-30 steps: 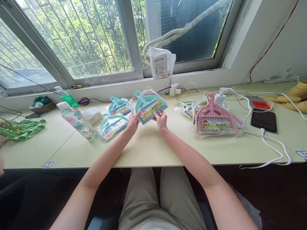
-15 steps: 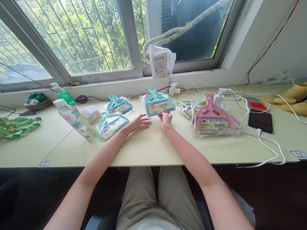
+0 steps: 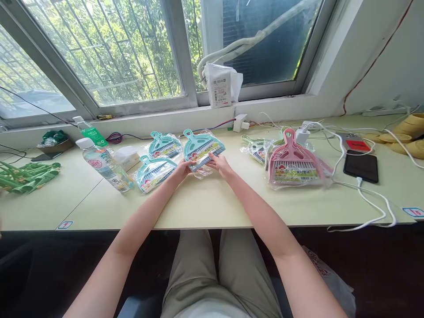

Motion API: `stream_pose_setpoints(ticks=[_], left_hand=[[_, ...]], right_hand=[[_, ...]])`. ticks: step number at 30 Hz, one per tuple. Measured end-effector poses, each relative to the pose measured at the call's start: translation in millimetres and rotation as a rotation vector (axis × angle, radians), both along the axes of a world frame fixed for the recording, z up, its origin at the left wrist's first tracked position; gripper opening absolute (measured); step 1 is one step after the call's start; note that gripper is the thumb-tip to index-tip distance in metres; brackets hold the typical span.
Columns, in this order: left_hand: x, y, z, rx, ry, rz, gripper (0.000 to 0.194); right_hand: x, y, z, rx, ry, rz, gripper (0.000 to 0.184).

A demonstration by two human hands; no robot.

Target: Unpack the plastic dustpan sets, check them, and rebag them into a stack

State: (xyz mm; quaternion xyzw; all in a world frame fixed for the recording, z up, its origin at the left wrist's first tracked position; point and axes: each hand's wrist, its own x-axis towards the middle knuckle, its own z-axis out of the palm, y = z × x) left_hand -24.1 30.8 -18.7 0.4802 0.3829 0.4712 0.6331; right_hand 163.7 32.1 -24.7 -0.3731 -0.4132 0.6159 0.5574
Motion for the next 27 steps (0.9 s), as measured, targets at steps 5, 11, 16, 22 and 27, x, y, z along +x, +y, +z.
stream_pose_setpoints(ticks=[5, 11, 16, 22, 27], left_hand=[[-9, 9, 4.3, -0.088, -0.076, 0.226, 0.036], [-18, 12, 4.2, -0.171, -0.156, 0.300, 0.017], [-23, 13, 2.6, -0.224, -0.032, 0.150, 0.018], [-22, 7, 2.5, -0.178, 0.188, -0.203, 0.022], [-20, 5, -2.3, -0.063, 0.257, -0.282, 0.033]], right_hand=[[32, 6, 3.6, 0.275, -0.610, -0.177, 0.017], [49, 4, -2.5, 0.886, -1.371, -0.341, 0.040], [49, 14, -3.3, 0.798, -1.034, -0.413, 0.016], [47, 22, -10.6, 0.554, -0.685, -0.448, 0.027], [45, 25, -23.2, 0.389, -0.560, -0.416, 0.027]])
